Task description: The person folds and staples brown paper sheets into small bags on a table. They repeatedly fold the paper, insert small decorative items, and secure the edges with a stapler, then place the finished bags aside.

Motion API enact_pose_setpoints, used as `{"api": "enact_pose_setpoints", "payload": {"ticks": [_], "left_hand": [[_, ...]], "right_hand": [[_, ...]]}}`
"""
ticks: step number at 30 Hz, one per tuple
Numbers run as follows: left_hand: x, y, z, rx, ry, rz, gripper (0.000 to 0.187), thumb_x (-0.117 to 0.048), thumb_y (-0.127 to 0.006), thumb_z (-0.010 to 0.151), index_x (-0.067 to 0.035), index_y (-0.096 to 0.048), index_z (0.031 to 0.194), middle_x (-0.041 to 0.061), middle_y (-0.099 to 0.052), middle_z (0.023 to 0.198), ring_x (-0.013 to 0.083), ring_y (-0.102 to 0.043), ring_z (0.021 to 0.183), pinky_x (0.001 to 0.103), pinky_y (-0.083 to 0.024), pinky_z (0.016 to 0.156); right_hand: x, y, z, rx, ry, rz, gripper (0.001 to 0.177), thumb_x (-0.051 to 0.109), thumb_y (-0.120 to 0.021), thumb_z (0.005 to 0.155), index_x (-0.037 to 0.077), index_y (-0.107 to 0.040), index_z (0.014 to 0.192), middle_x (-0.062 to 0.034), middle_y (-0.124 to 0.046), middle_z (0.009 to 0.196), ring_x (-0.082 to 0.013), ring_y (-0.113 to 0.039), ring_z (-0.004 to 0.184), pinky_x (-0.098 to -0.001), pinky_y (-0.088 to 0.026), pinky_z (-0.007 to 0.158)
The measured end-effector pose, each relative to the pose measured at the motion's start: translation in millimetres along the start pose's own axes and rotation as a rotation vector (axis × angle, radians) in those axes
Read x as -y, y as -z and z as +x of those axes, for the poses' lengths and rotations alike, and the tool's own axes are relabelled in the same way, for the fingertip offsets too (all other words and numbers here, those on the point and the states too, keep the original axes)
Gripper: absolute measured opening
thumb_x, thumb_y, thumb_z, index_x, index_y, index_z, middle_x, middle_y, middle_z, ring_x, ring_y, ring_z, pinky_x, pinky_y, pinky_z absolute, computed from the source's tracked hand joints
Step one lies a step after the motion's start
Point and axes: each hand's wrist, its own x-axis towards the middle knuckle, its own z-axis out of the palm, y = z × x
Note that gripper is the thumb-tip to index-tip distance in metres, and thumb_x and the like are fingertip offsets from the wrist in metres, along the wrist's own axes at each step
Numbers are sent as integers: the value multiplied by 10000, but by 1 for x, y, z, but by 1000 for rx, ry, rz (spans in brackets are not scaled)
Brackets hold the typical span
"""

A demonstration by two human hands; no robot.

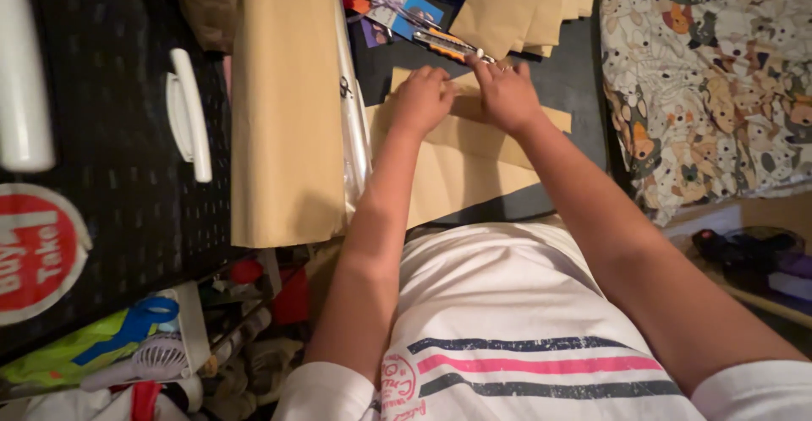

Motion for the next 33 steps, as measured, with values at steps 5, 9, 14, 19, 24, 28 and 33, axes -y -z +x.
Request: {"api": "enact_pose_setpoints", "payload": {"ticks": [5,9,14,19,24,28,33], "left_hand": [[-5,-18,-18,49,-160,225,745,-227,-810,647,-98,-576,1343,115,-541,1340,308,-479,1308,611,-319,1077],[0,-48,-26,140,-105,370,598,-200,-751,884,-158,-541,1442,114,-485,1469,319,-422,1422,634,-311,1159],[7,-66,-23,-123,-341,599,590,-116,-607,838,-289,-552,1400,74,-409,1576,318,-296,1489,672,-207,1161],[-2,-74,-32,233,-168,577,384,-228,-528,1045,-175,-544,1425,129,-321,1666,380,-211,1574,687,-204,1210],[-26,-77,-45,250,67,451,518,-423,-535,985,-240,-471,1466,183,-251,1618,466,-165,1490,760,-183,1121],[-19,-84,-45,164,-76,492,602,-470,-538,1032,-191,-418,1551,66,-233,1694,298,-163,1576,729,-154,1203],[1,-85,-42,69,-189,451,697,-506,-557,1008,-172,-405,1599,-5,-236,1705,216,-147,1585,703,-107,1231]], "right_hand": [[-10,12,-2,-110,13,-97,791,214,-751,797,116,-456,1525,-110,-689,1162,-316,-643,1128,-498,-399,899],[-27,-9,-29,-149,-264,410,803,138,-862,721,116,-507,1441,-138,-595,1090,-298,-590,932,-433,-498,777],[-54,-50,-48,-257,-518,1157,592,-107,-770,910,104,-563,1423,-38,-610,1050,-142,-609,969,-301,-573,883],[-54,-72,-67,-188,-593,1394,708,-115,-659,931,153,-448,1552,-78,-689,1120,-175,-692,1031,-303,-581,879],[-35,-86,-51,-141,-568,1606,855,-81,-628,988,237,-199,1655,-168,-629,1411,-220,-679,1189,-325,-582,915],[-46,-101,-53,-311,-574,1737,945,-119,-653,924,247,-195,1666,-184,-580,1469,-233,-652,1231,-351,-593,995],[-113,-96,-77,-784,-805,1818,886,-131,-666,927,231,-238,1613,-140,-567,1340,-205,-633,1025,-319,-565,835]]}}
